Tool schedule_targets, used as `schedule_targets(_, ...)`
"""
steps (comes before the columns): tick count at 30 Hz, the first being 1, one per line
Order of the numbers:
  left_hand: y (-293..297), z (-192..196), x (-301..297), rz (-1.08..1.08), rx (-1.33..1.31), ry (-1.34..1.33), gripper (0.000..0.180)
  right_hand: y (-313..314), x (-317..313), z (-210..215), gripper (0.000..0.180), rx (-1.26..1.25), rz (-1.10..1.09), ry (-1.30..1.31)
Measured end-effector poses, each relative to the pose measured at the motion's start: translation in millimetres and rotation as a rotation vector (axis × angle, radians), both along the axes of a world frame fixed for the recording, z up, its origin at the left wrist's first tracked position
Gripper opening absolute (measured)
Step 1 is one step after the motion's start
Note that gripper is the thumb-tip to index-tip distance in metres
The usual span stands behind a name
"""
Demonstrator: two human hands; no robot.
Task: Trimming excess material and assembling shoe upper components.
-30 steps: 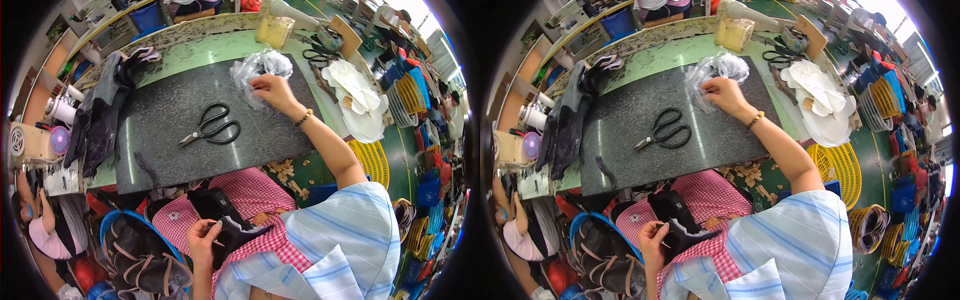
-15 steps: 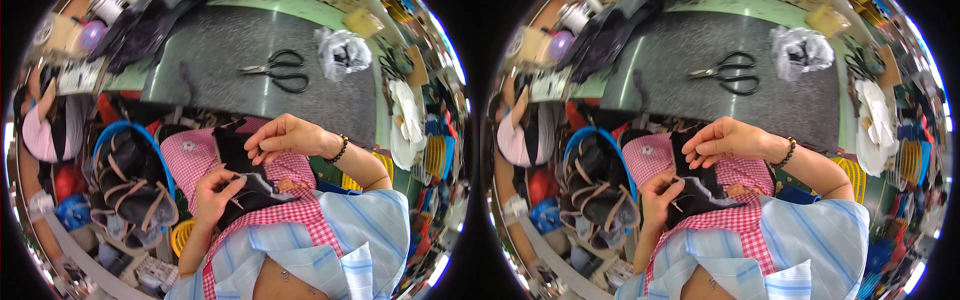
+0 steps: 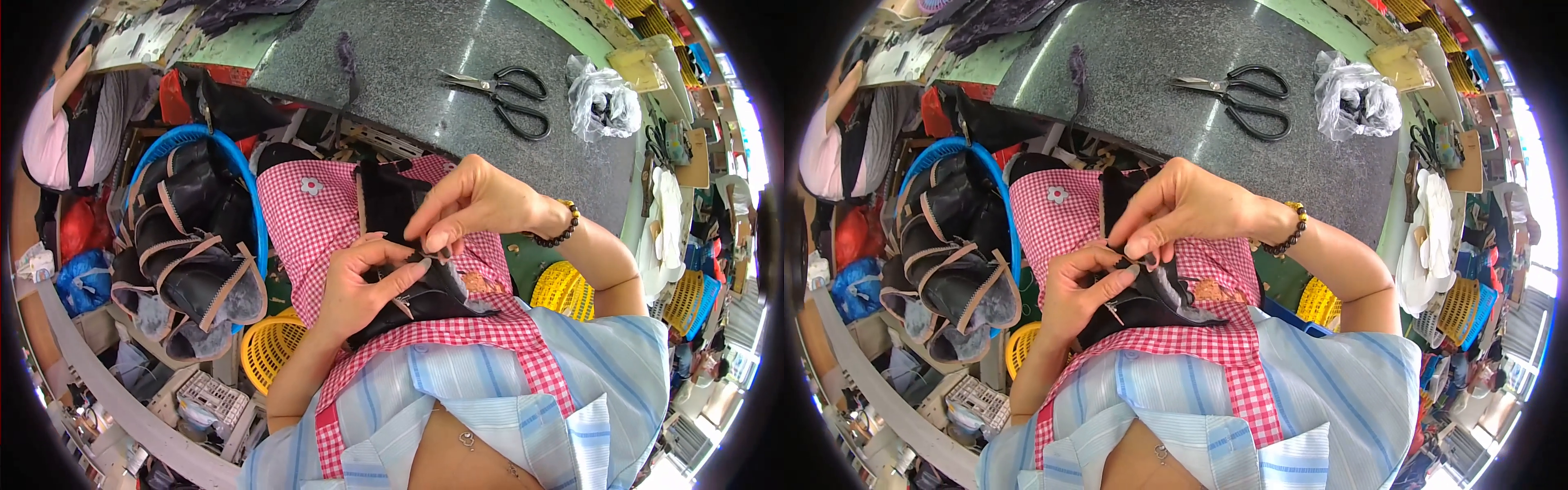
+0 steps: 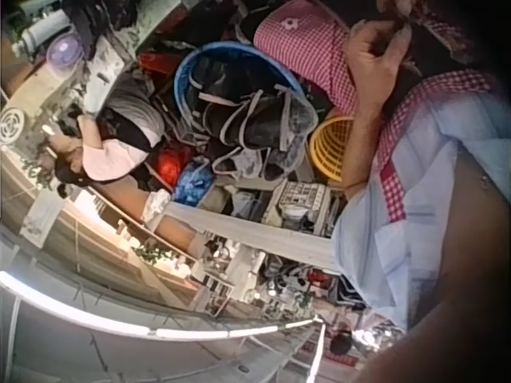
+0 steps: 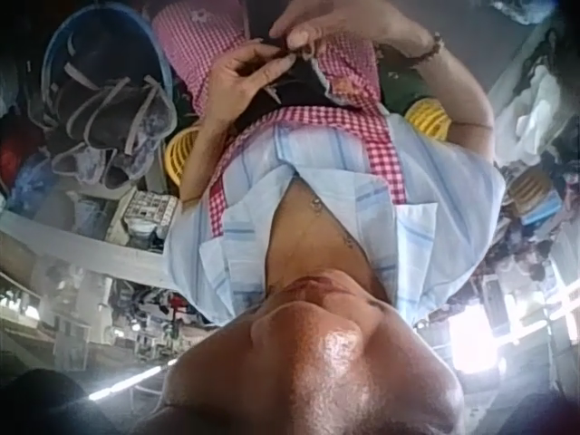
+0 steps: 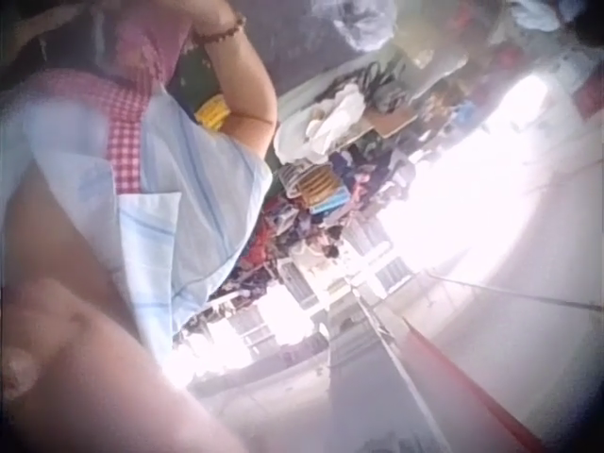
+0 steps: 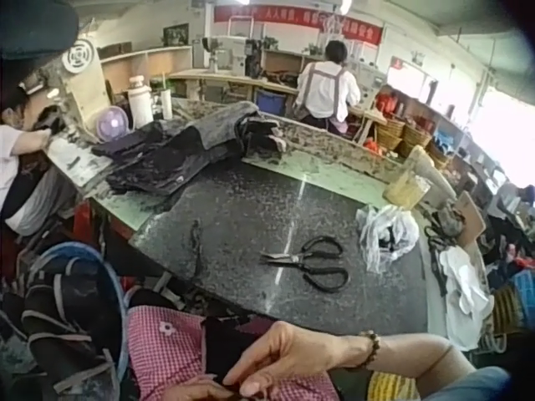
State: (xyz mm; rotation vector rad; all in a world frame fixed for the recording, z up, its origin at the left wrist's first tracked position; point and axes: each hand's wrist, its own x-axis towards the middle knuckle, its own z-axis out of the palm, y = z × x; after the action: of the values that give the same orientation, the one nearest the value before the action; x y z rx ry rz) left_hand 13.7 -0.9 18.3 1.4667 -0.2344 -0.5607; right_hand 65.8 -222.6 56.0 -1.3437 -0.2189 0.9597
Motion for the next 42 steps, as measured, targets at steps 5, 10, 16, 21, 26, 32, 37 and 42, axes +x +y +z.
schedule_targets(5,3.6,3.2,3.0,-0.014,0.026,-0.043,0.011,1.8,-0.2,-20.0,0.03,0.089,-0.028,0.256)
schedule_targets(10,7.6,7.2,3.1,-0.025,-0.022,-0.05,0.008,12.2,-3.5,-15.6,0.028,0.079,-0.081,0.288)
schedule_targets(16,10.1,4.0,5.1,-0.039,-0.034,-0.04,0.009,24.3,0.5,-8.7,0.026,-0.041,-0.125,0.17)
schedule_targets(21,12.7,6.5,5.8,-0.043,-0.008,-0.053,0.012,28.1,4.3,0.5,0.025,-0.11,-0.051,0.073)
schedule_targets(26,14.4,8.7,2.4,0.026,0.035,-0.093,0.014,31.6,6.4,17.3,0.024,-0.206,0.037,0.02)
schedule_targets(32,14.4,6.7,-5.1,0.091,0.021,-0.102,0.012,41.9,8.2,29.2,0.027,-0.344,0.12,0.021)
schedule_targets(37,14.3,-3.7,-11.8,0.174,-0.008,-0.076,0.011,28.9,-2.7,18.6,0.028,-0.23,-0.028,-0.073)
schedule_targets(42,21.6,-3.9,-9.8,0.251,-0.248,0.198,0.015,-10.6,-41.2,-60.5,0.052,-0.822,0.039,-0.101)
